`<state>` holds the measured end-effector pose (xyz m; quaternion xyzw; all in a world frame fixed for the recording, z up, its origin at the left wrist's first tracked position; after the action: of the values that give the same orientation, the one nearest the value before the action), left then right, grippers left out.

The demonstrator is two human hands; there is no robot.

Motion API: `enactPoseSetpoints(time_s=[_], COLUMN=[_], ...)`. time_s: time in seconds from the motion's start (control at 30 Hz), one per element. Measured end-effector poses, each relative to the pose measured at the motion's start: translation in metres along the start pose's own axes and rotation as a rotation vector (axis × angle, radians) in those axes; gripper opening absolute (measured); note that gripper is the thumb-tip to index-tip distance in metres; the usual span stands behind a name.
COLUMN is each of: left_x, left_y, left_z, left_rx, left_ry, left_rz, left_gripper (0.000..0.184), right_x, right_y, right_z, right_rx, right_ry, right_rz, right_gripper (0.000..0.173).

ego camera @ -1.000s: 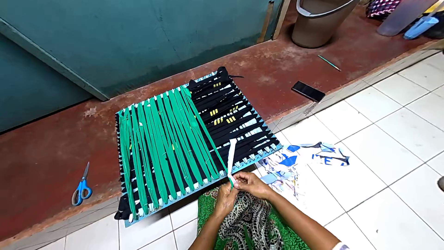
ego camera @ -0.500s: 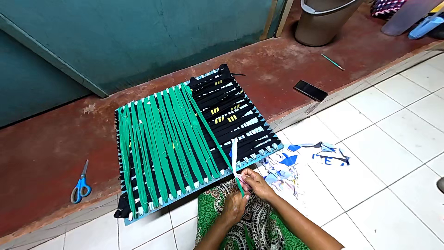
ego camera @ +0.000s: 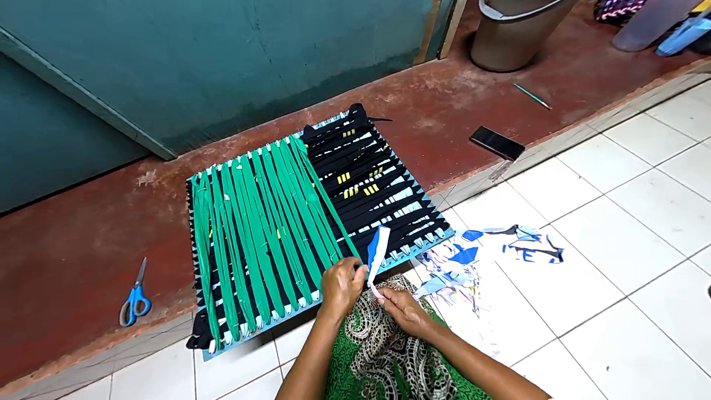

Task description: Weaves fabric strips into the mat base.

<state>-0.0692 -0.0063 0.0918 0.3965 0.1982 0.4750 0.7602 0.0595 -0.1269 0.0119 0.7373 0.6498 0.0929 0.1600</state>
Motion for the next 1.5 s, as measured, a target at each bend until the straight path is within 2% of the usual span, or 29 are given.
enactPoseSetpoints(time_s=[0.1, 0.17, 0.23, 0.33, 0.4, 0.43, 0.5, 0.57, 0.7, 0.83, 0.93, 1.07, 1.17, 1.3, 1.37, 1.5], left_x=[0.018, 0.023, 0.020, 0.005, -0.008, -0.016, -0.034, -0.053, -0.078, -0.085, -0.087, -0.085, -0.086, -0.091, -0.092, -0.090], left_y=[-0.022, -0.035, -0.038, -0.034, -0.029, -0.027, -0.028, -0.035, -0.052, -0.057, -0.070, -0.085, -0.085, -0.074, -0.072, -0.079], left_z=[0.015, 0.021, 0.020, 0.001, -0.009, -0.013, -0.019, -0.025, -0.033, -0.034, -0.041, -0.049, -0.051, -0.046, -0.045, -0.045], left_rx=[0.297, 0.378, 0.258, -0.295, -0.559, -0.613, -0.606, -0.544, -0.502, -0.500, -0.493, -0.542, -0.551, -0.582, -0.586, -0.607], left_ry=[0.110, 0.118, 0.041, -0.169, -0.259, -0.302, -0.356, -0.368, -0.368, -0.397, -0.327, -0.115, -0.094, -0.103, -0.077, -0.008], left_rz=[-0.380, -0.493, -0.434, -0.127, -0.127, -0.147, -0.157, -0.125, 0.022, 0.107, 0.064, -0.042, -0.012, -0.001, -0.021, -0.091], left_gripper=[0.051, 0.042, 0.031, 0.020, 0.018, 0.019, 0.021, 0.020, 0.020, 0.022, 0.021, 0.022, 0.023, 0.022, 0.022, 0.021], right_x=[0.001, 0.001, 0.001, 0.000, 0.002, 0.003, 0.005, 0.010, 0.015, 0.013, 0.015, 0.025, 0.027, 0.022, 0.022, 0.028], right_y=[-0.006, -0.006, -0.003, 0.006, 0.012, 0.015, 0.022, 0.024, 0.015, 0.006, 0.004, 0.000, -0.008, -0.010, -0.007, 0.001], right_z=[-0.004, -0.005, 0.000, 0.006, 0.009, 0.011, 0.011, 0.014, 0.018, 0.023, 0.034, 0.039, 0.043, 0.039, 0.034, 0.038], right_rx=[-0.005, -0.004, 0.013, 0.107, 0.150, 0.160, 0.152, 0.099, -0.010, 0.034, -0.050, -0.258, -0.251, -0.100, -0.093, -0.218], right_ry=[0.054, 0.076, 0.068, -0.019, -0.062, -0.073, -0.033, 0.038, 0.071, 0.143, 0.067, -0.136, -0.114, 0.016, -0.010, -0.099], right_rz=[-0.005, 0.009, 0.022, 0.025, 0.086, 0.136, 0.165, 0.116, -0.012, -0.050, -0.069, -0.215, -0.231, -0.237, -0.310, -0.295], right_gripper=[0.036, 0.035, 0.034, 0.036, 0.033, 0.029, 0.027, 0.029, 0.029, 0.029, 0.031, 0.034, 0.032, 0.028, 0.029, 0.029])
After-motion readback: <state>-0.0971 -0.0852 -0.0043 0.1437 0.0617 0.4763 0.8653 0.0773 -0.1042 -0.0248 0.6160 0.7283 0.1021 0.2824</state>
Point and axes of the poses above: each hand's wrist, its own x-axis towards the middle knuckle, its own y-axis out of the back of the hand, z = x × y, the point moved 3 cm from there along x, towards the middle knuckle, and after that the axes turned 13 degrees about z, right-handed, at the moved point
